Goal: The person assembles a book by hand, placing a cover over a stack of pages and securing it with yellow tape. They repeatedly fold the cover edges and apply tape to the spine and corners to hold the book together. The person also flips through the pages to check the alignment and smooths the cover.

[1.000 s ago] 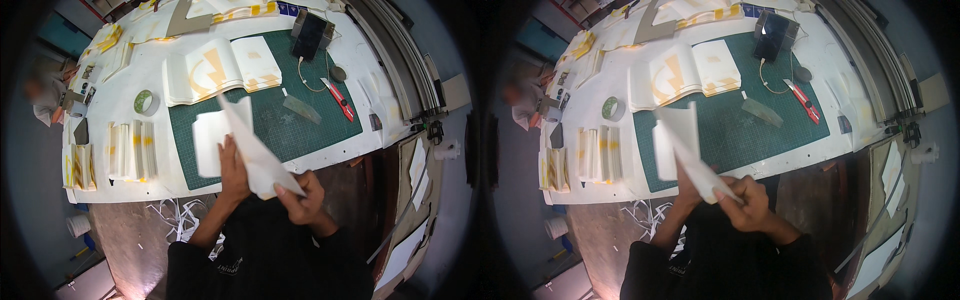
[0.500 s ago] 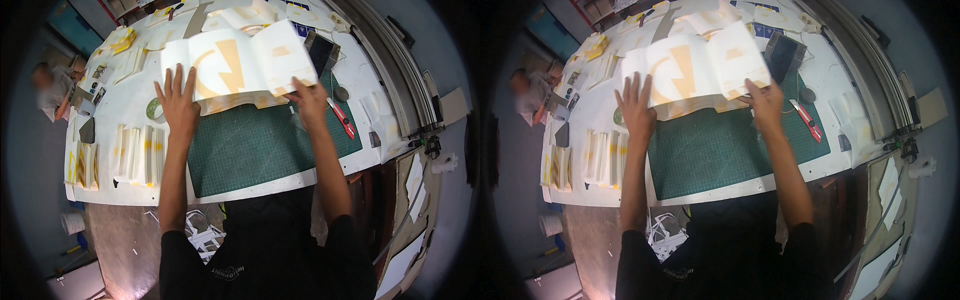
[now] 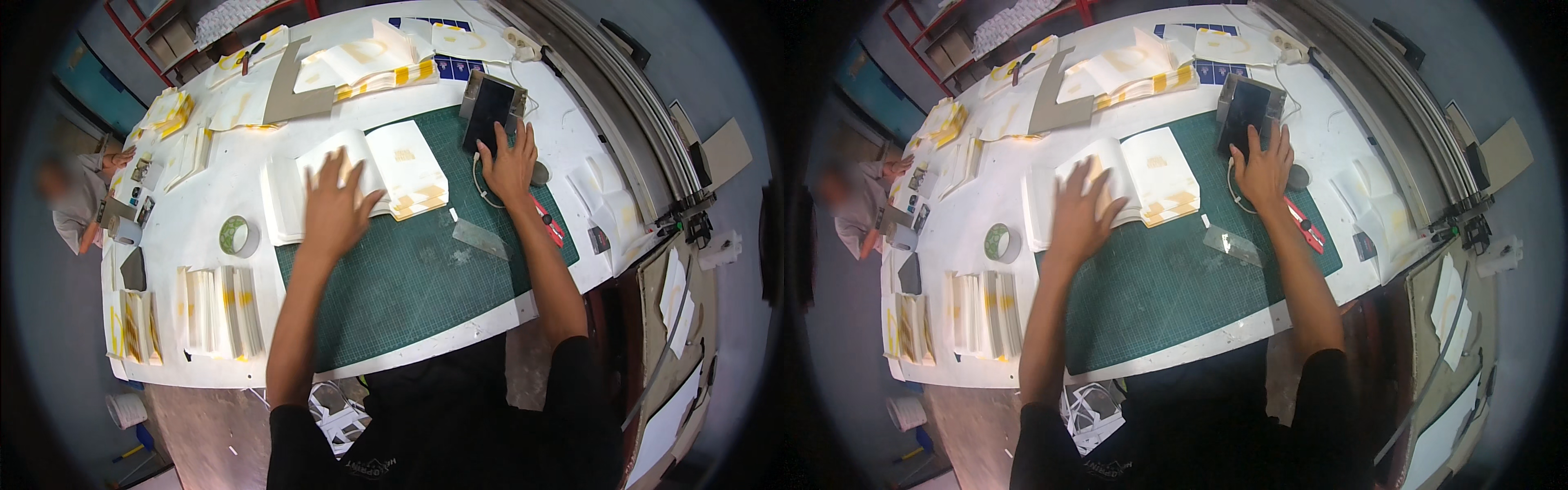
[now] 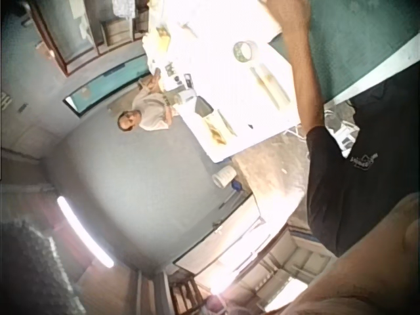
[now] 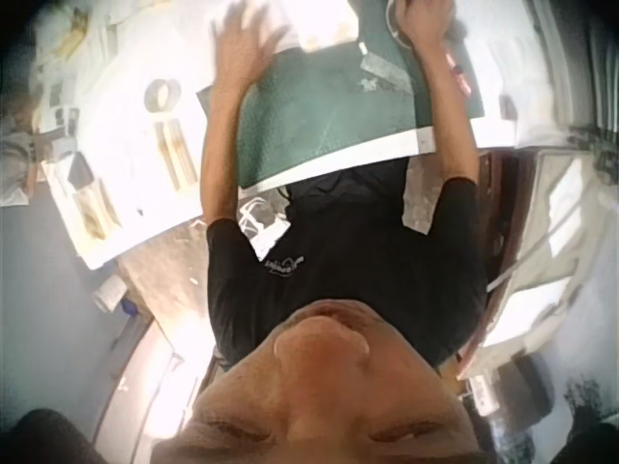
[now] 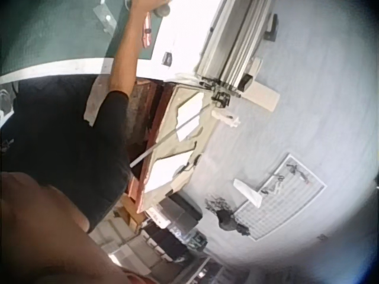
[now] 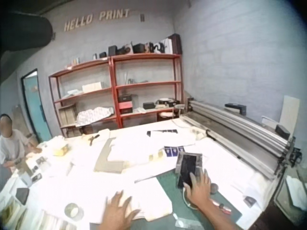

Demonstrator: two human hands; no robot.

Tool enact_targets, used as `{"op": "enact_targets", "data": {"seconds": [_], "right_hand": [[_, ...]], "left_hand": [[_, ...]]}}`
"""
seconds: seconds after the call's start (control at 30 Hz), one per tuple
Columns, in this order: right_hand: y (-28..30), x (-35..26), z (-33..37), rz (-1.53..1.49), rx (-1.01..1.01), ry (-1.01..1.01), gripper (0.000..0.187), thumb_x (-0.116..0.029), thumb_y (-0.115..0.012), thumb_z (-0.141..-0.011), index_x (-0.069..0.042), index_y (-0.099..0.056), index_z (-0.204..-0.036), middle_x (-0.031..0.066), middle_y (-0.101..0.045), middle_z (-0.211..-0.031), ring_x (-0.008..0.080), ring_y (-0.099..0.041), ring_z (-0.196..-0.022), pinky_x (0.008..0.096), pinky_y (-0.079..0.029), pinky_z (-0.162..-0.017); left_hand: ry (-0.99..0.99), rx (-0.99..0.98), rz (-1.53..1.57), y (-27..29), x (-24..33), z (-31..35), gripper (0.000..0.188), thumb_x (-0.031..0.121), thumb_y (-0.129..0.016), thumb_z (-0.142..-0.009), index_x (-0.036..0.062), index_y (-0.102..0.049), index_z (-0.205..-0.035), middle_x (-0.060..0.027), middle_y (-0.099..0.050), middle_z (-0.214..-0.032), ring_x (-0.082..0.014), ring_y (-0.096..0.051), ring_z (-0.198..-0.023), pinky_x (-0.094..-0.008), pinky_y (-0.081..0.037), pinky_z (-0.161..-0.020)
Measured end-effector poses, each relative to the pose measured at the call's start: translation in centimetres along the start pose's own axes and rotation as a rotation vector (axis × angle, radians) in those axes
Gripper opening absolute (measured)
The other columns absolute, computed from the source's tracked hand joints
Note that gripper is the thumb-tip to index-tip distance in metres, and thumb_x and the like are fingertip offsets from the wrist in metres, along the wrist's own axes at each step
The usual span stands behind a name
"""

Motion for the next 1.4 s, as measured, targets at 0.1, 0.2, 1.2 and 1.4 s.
{"op": "enact_targets", "data": {"seconds": [0.1, 0.2, 1.2, 1.4], "right_hand": [[-1.9, 0.5, -0.3, 0.118, -0.08, 0.037, 0.058, -0.049, -0.06, -0.103, -0.012, -0.06, -0.148, 0.0288, -0.029, -0.167, 0.0497, -0.021, -0.157, 0.0731, -0.023, -0.119], [-2.4, 0.7, -0.3, 0.114, -0.107, 0.038, 0.058, -0.051, -0.057, -0.105, -0.013, -0.059, -0.149, 0.0275, -0.027, -0.169, 0.0482, -0.017, -0.16, 0.0754, -0.019, -0.12], [-8.0, -18.8, 0.9, -0.536, -0.576, 0.274, 0.07, -0.061, -0.034, -0.109, -0.013, -0.051, -0.157, 0.0092, -0.042, -0.168, 0.0367, -0.026, -0.16, 0.0666, -0.011, -0.128], [-8.1, -19.1, 1.4, -0.373, -0.653, 0.303, 0.084, -0.073, -0.029, -0.105, -0.016, -0.038, -0.165, 0.0067, -0.03, -0.174, 0.0336, -0.016, -0.163, 0.0652, -0.003, -0.129]], "left_hand": [[-0.056, -0.044, -0.073, -5.0, 0.1, -3.6, 0.066, 0.056, -0.045, -0.109, 0.0114, -0.051, -0.157, -0.0198, -0.034, -0.17, -0.0401, -0.025, -0.16, -0.0652, -0.016, -0.128], [0.053, -0.24, -0.111, -7.9, -1.8, -3.8, 0.071, 0.06, -0.04, -0.109, 0.0144, -0.041, -0.163, -0.0169, -0.027, -0.174, -0.0387, -0.017, -0.163, -0.0654, -0.01, -0.129], [0.079, -0.474, -0.09, -9.5, -4.8, -2.1, 0.079, 0.063, -0.042, -0.105, 0.0199, -0.028, -0.17, -0.0139, -0.008, -0.179, -0.037, -0.002, -0.165, -0.0741, -0.001, -0.125], [0.125, -0.472, -0.156, -6.7, -7.8, -0.5, 0.077, 0.063, -0.033, -0.109, 0.0178, -0.025, -0.17, -0.0187, -0.013, -0.178, -0.0379, -0.011, -0.164, -0.067, -0.002, -0.128]]}}
Point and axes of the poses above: each hand's wrist, its own z-axis away from the middle knuckle, its own y-axis out of the back of the hand, x = y × z, the point moved 3 cm from there along -z, towards the middle knuckle
